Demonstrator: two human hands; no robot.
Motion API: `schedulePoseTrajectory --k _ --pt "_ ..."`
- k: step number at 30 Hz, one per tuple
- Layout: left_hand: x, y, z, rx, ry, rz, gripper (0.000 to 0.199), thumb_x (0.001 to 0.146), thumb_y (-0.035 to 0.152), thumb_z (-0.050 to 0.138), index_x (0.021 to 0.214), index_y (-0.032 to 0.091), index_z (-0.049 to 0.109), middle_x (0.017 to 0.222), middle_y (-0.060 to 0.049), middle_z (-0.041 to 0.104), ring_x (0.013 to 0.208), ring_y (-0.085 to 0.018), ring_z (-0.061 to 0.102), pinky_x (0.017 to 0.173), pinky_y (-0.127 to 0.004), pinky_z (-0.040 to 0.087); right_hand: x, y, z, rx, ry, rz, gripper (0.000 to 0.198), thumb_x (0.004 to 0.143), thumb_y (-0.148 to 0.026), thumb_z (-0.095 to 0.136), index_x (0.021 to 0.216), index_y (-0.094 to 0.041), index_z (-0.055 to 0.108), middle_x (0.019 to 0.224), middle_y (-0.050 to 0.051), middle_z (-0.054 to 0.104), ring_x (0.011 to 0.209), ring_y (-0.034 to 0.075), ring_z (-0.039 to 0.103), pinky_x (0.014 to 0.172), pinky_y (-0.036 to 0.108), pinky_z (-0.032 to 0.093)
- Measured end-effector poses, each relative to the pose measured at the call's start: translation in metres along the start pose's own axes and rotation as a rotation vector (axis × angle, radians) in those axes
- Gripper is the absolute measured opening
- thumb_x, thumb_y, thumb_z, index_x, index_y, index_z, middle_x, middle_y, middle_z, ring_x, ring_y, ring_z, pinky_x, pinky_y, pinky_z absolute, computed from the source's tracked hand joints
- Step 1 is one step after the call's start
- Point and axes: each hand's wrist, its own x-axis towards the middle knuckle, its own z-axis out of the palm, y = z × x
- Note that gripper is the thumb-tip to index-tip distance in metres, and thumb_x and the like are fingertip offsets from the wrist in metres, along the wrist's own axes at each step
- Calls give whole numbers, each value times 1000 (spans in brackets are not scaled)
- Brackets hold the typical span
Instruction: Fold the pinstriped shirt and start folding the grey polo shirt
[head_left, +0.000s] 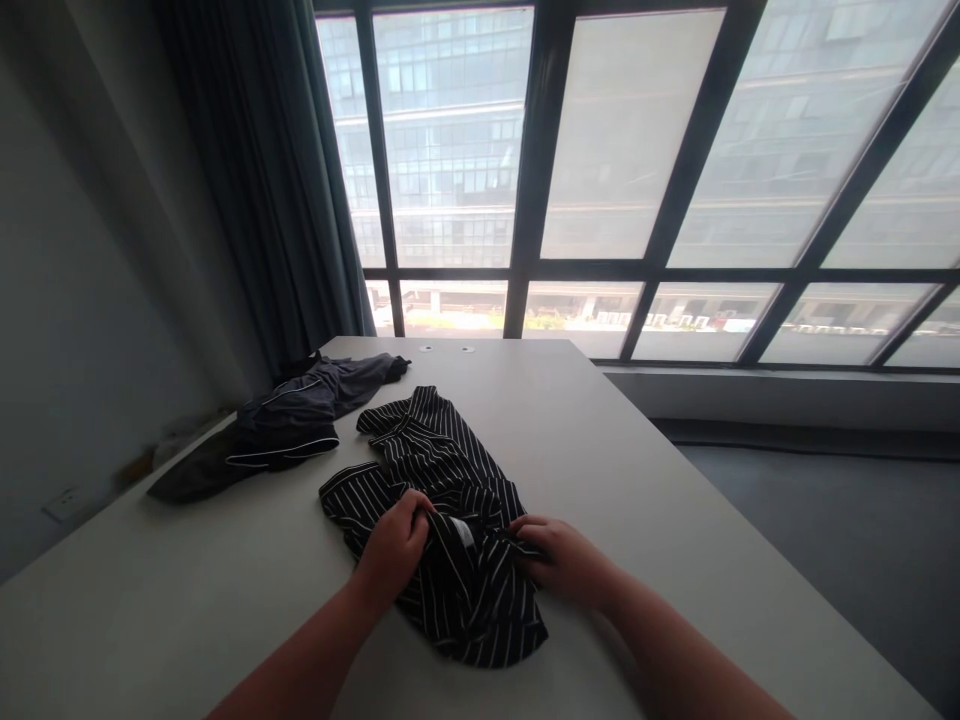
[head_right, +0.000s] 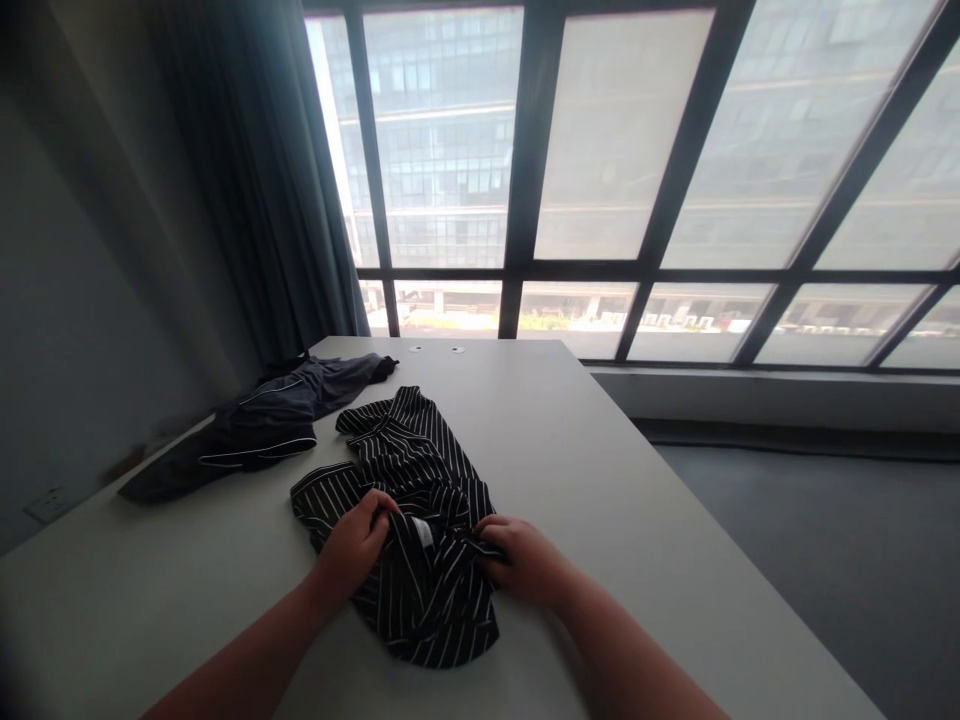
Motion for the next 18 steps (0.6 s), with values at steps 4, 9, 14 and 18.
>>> schedulePoseTrajectory --k 4,9,14,18 --pt "5 -8 -4 -89 229 33 20 99 33 44 101 24 62 109 -7 71 106 -25 68 97 -41 53 -2 -6 -5 -7 76 15 20 93 -32 63 81 -19 72 80 2 72 72 18 63 71 28 50" --pt "4 -10 -2 -267 189 -124 32 101 52 52 116 25 58 132 -10 69 94 -24 74 83 -41 61 -8 -18 -8 79 42 -88 47 103 -55 52 77 -19 66 66 -1 59 62 13 48 64 26 41" --pt "-6 0 7 -473 -175 -156 49 99 56 58 134 21 53 137 -16 67 105 -26 75 91 -44 62 -8 -24 8 199 61 21 25 99 -42 57 112 -23 68 91 2 71 75 17 62 71 28 48" --pt "-19 12 15 -433 -421 16 67 86 28 78 147 25 50 149 -13 60 127 -27 67 114 -48 51 -5 -21 21 248 106 124 60 83 -25 70 141 -26 54 96 1 72 77 18 65 72 30 53"
